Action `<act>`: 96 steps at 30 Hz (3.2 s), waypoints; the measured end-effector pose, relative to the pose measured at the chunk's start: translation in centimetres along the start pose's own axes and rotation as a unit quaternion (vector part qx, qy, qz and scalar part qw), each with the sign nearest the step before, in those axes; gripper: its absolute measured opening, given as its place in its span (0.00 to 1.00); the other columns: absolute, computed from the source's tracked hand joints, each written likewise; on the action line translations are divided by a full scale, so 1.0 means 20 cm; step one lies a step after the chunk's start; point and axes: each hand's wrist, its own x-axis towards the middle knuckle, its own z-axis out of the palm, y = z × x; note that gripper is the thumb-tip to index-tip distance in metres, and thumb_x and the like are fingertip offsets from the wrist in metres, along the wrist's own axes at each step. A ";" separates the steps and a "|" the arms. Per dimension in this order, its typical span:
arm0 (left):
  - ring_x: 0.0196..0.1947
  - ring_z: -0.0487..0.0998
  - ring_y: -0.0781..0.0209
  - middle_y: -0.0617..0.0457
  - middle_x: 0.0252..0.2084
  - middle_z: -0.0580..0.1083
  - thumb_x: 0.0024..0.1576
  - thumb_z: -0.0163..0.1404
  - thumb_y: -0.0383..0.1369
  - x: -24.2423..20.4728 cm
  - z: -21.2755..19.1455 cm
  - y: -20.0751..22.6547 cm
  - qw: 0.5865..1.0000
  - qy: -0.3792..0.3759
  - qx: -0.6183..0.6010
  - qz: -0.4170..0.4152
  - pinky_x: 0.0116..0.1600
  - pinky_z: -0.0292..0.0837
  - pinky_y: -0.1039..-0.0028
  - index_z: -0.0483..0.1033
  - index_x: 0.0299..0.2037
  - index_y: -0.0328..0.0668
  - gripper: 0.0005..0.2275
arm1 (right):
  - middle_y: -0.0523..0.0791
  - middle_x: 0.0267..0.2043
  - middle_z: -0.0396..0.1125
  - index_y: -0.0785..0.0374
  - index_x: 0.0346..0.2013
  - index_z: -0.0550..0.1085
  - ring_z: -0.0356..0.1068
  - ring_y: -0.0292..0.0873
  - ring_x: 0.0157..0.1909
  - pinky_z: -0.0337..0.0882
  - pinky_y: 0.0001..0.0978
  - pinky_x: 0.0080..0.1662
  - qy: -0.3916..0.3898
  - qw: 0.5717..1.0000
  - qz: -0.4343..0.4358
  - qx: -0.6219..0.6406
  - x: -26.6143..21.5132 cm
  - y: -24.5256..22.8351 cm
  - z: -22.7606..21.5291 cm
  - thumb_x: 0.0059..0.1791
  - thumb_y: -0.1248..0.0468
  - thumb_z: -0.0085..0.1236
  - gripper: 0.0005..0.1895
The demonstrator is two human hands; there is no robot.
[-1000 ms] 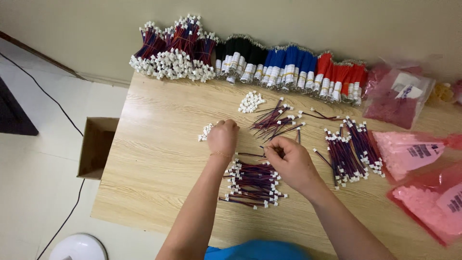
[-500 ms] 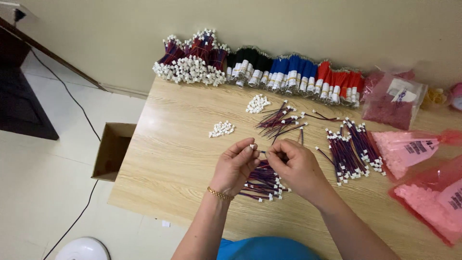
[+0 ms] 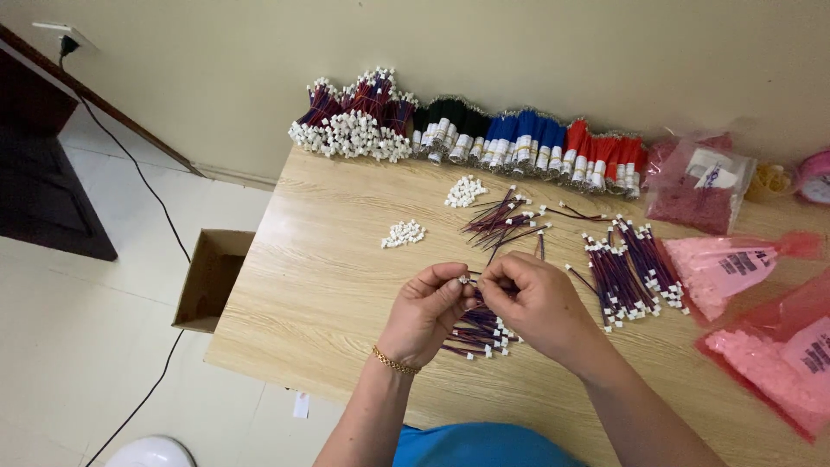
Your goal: Attaching small white plastic connectors to the ends of purple wires
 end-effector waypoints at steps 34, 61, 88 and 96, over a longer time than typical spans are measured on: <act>0.33 0.79 0.62 0.47 0.34 0.75 0.58 0.47 0.21 0.03 0.05 -0.02 0.970 0.030 0.234 0.064 0.40 0.81 0.73 0.76 0.42 0.27 0.06 | 0.46 0.21 0.66 0.57 0.24 0.74 0.71 0.47 0.29 0.70 0.34 0.35 -0.003 0.997 -0.001 -0.081 0.02 0.07 0.01 0.43 0.61 0.58 0.05; 0.31 0.80 0.61 0.45 0.33 0.75 0.57 0.49 0.22 0.03 0.06 0.02 0.998 0.033 0.048 0.016 0.38 0.82 0.73 0.74 0.44 0.28 0.07 | 0.45 0.28 0.69 0.58 0.25 0.73 0.70 0.48 0.30 0.70 0.36 0.33 0.035 0.991 -0.115 -0.061 0.04 0.10 0.02 0.43 0.68 0.59 0.04; 0.29 0.79 0.59 0.42 0.30 0.77 0.54 0.53 0.23 0.20 -0.41 -0.22 0.900 0.116 0.421 -0.014 0.33 0.80 0.71 0.80 0.41 0.34 0.07 | 0.47 0.32 0.68 0.58 0.32 0.74 0.71 0.54 0.39 0.71 0.43 0.40 -0.054 0.990 -0.019 -0.127 0.04 0.67 0.24 0.46 0.63 0.55 0.03; 0.36 0.79 0.51 0.49 0.32 0.75 0.51 0.55 0.33 0.20 -0.66 -0.24 0.717 0.152 0.680 -0.008 0.41 0.75 0.65 0.81 0.41 0.53 0.08 | 0.51 0.40 0.71 0.58 0.43 0.74 0.71 0.53 0.50 0.70 0.46 0.50 0.005 0.915 0.311 -0.258 0.21 1.14 0.07 0.48 0.45 0.50 0.22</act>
